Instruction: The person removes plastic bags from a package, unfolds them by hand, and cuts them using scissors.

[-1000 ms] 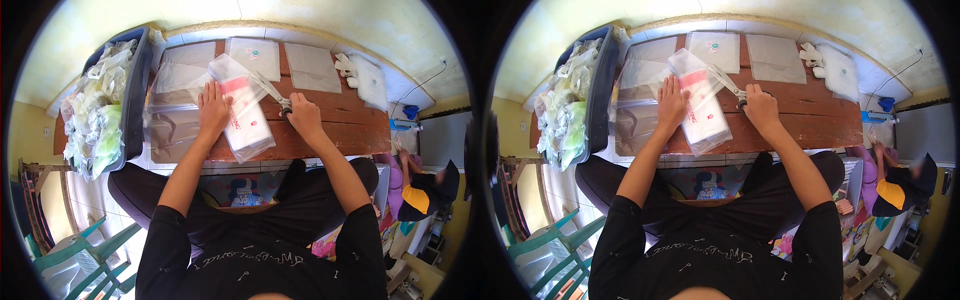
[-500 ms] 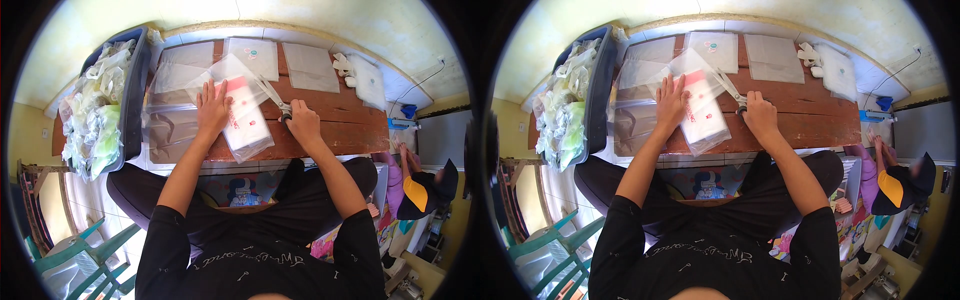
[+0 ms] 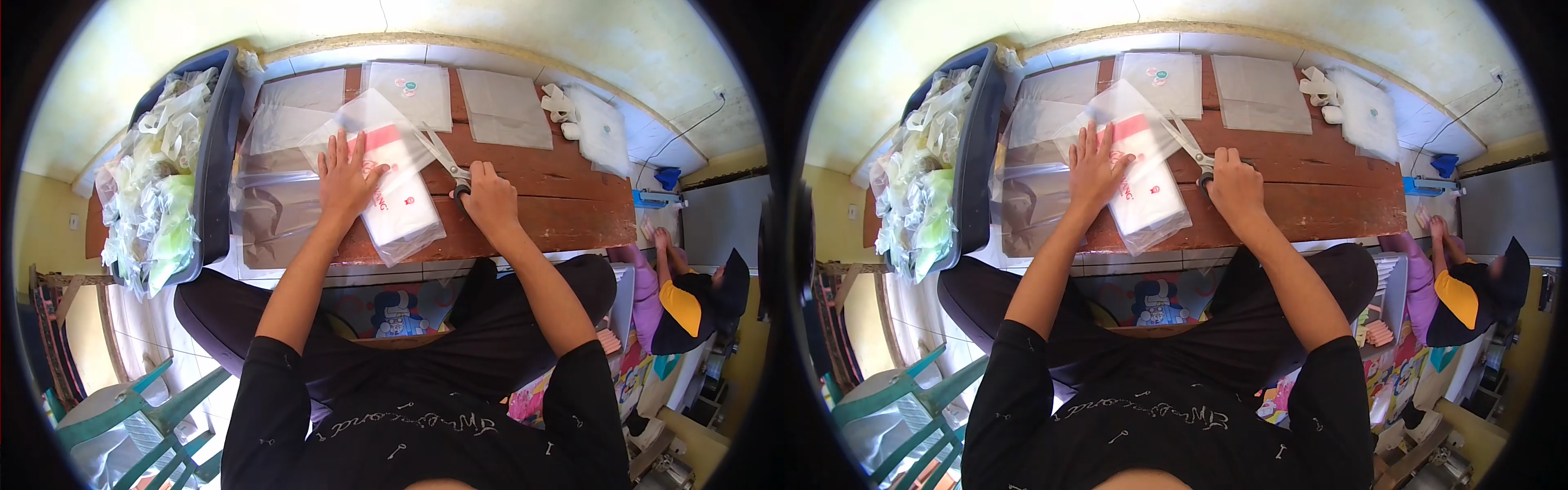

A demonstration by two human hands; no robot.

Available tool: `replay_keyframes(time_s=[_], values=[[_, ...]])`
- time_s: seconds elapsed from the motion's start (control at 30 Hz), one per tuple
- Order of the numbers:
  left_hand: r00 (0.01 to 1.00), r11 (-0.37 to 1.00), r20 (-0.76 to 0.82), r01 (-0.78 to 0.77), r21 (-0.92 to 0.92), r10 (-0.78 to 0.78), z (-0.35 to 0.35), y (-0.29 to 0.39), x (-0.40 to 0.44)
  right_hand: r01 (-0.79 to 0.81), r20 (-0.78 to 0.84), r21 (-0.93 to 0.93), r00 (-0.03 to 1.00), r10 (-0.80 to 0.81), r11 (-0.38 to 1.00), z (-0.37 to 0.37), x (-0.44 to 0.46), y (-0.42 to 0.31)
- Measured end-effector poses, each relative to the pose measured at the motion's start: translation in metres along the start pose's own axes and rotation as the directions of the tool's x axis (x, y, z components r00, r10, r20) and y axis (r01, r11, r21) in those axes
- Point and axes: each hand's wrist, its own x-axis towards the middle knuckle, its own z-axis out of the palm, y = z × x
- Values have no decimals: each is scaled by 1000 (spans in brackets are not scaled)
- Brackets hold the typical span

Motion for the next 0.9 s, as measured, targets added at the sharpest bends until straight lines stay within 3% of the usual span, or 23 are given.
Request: replay_keyframes(time_s=[0.9], values=[[1000,1000,13,11,-11,-11,-3,2,0,30,7,-20,1000,-30,999,11,23,-9]])
